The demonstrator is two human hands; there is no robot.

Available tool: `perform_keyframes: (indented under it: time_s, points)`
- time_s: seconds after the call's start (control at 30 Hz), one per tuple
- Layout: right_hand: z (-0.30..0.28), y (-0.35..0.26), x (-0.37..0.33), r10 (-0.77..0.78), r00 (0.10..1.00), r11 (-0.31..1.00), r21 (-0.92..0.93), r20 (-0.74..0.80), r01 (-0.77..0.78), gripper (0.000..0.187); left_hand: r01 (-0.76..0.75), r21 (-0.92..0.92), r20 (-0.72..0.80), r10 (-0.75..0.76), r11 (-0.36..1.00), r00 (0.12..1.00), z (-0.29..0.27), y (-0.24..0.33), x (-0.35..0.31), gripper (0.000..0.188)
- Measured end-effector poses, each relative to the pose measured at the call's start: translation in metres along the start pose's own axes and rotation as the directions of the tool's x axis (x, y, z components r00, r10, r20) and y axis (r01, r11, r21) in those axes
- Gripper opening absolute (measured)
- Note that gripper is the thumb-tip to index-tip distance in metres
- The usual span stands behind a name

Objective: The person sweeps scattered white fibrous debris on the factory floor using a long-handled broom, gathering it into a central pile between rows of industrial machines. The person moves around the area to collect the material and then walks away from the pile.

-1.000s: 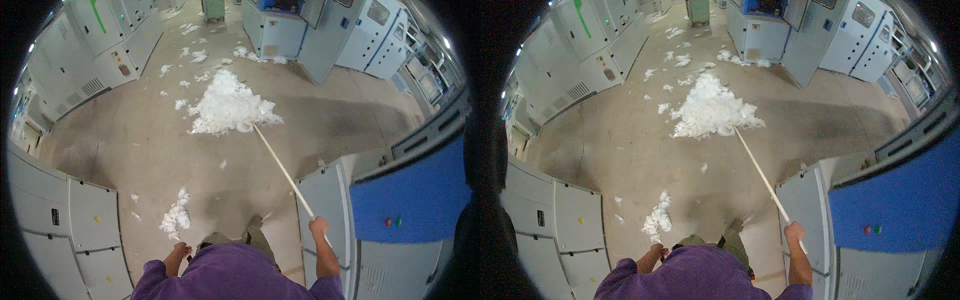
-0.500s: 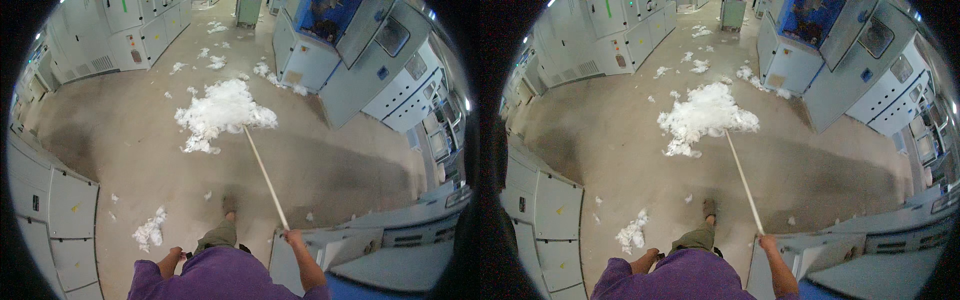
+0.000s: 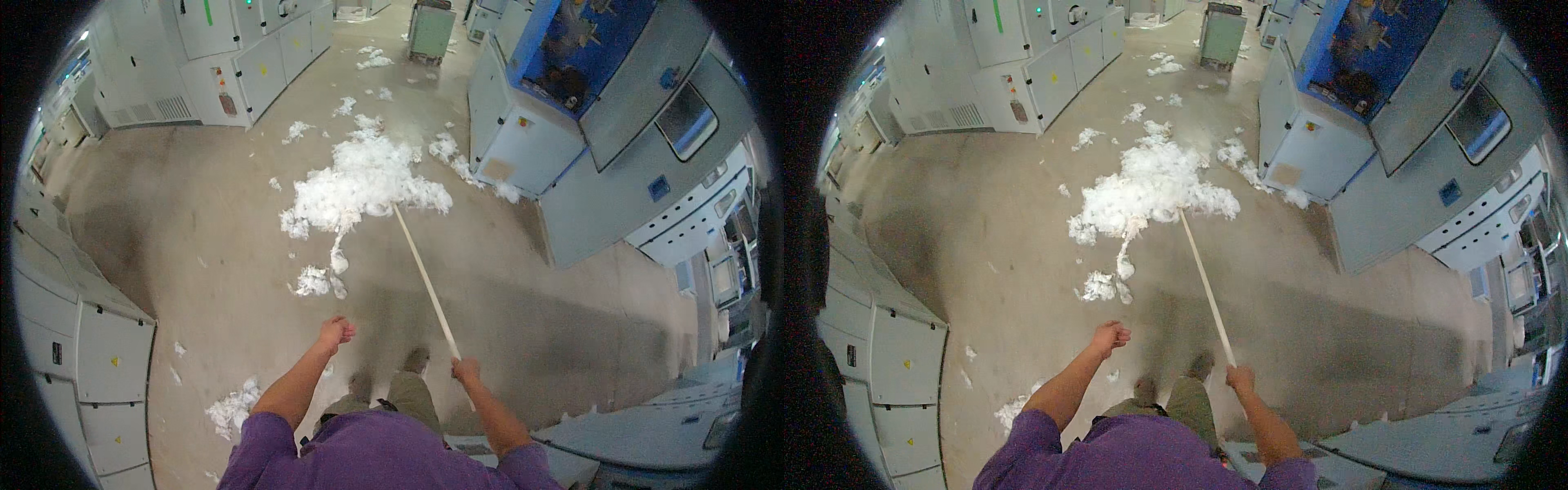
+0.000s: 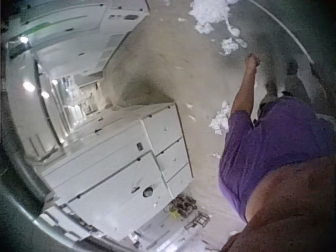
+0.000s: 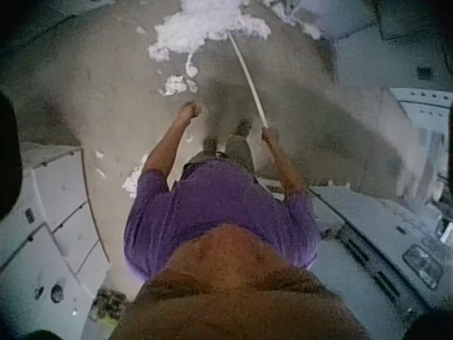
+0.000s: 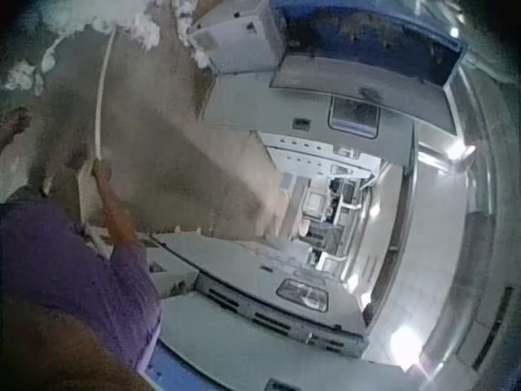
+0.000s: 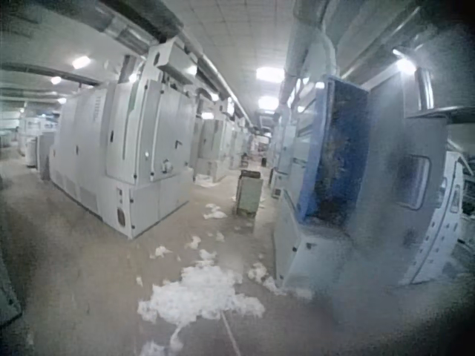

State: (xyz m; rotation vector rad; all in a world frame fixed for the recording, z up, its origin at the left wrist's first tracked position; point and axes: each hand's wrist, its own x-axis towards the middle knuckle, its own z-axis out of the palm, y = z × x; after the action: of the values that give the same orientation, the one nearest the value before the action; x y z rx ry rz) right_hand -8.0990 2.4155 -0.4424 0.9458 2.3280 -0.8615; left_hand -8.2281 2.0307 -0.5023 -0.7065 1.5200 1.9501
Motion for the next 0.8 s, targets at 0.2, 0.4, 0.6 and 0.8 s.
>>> perform_keyframes:
  time_s: [0.2,0.4,0.6,0.8]
  points:
    - [-0.058,-0.11,0.179,-0.371,0.929,0.861,-0.377,-0.001,0.343,0.031,0.119,-0.115,-0.15,-0.136,0.986,0.979,-0.029,-0.05,0.012,0.018]
    - [-0.113,-0.227,0.311,-0.15,0.981,0.982,0.093,-0.122,0.162,0.035,0.224,0.974,-0.226,-0.264,-0.037,0.938,-0.064,-0.131,-0.087,0.04]
    - [-0.235,-0.149,0.331,0.055,0.996,0.905,0.417,0.075,-0.081,0.028,0.661,0.205,-0.518,-0.493,0.722,0.699,0.031,-0.104,-0.069,0.036]
    - [-0.366,-0.093,0.278,0.091,0.964,0.994,-0.036,-0.251,-0.103,0.027,0.63,-0.096,-0.4,-0.609,0.771,0.685,0.078,-0.058,0.042,0.033]
